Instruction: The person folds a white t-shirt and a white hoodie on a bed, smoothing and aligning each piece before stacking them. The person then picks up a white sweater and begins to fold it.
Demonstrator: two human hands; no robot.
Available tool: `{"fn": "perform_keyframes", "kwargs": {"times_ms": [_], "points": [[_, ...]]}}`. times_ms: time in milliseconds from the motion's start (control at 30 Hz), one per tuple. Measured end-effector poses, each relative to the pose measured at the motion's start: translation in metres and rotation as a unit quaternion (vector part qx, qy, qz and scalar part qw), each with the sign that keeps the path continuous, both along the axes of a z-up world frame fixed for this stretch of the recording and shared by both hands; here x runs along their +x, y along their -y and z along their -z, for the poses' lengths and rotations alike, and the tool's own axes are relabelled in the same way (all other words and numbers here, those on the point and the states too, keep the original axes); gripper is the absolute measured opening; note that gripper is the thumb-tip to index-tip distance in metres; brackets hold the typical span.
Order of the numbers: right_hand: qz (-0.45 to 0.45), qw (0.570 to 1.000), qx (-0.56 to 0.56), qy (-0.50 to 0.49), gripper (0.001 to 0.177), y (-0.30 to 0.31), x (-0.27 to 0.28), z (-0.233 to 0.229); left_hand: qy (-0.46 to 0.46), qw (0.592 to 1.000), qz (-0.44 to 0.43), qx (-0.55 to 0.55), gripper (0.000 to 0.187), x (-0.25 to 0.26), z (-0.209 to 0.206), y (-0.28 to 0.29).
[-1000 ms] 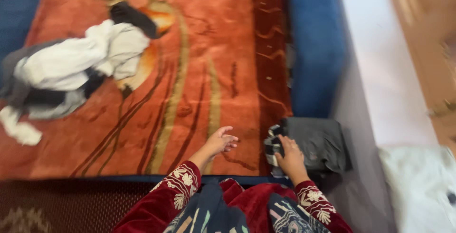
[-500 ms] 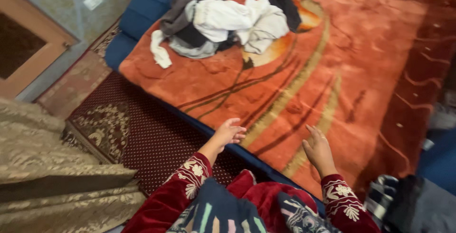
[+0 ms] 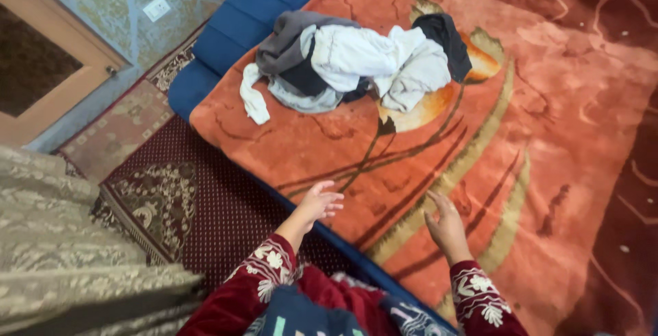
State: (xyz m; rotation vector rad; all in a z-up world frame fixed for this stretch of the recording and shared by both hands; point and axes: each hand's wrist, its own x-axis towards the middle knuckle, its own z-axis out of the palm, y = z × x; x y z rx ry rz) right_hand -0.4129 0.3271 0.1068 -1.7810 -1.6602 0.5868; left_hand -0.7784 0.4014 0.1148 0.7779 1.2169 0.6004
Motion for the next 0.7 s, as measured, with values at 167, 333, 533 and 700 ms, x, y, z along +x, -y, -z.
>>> {"fn": "perform_keyframes", "kwargs": {"times_ms": [167, 333, 533, 700], "points": [[0.011, 0.999, -0.023, -0.035, 0.054, -0.066, -0.029, 0.002, 0.004, 1.000, -0.020, 0.009, 0.062, -0.024, 0.007, -0.082], [-0.009, 1.000, -0.023, -0.007, 0.054, -0.112, -0.045, -0.001, 0.009, 0.999, -0.036, 0.009, 0.061, -0.047, 0.028, -0.154], [0.082, 0.990, -0.109, -0.042, 0.052, -0.130, -0.055, 0.020, -0.049, 0.996, 0.003, 0.074, 0.054, -0.072, 0.075, -0.314], [0.250, 0.939, -0.171, -0.166, 0.051, -0.102, -0.083, 0.057, -0.046, 0.996, 0.010, 0.080, 0.055, -0.086, 0.115, -0.463]]}}
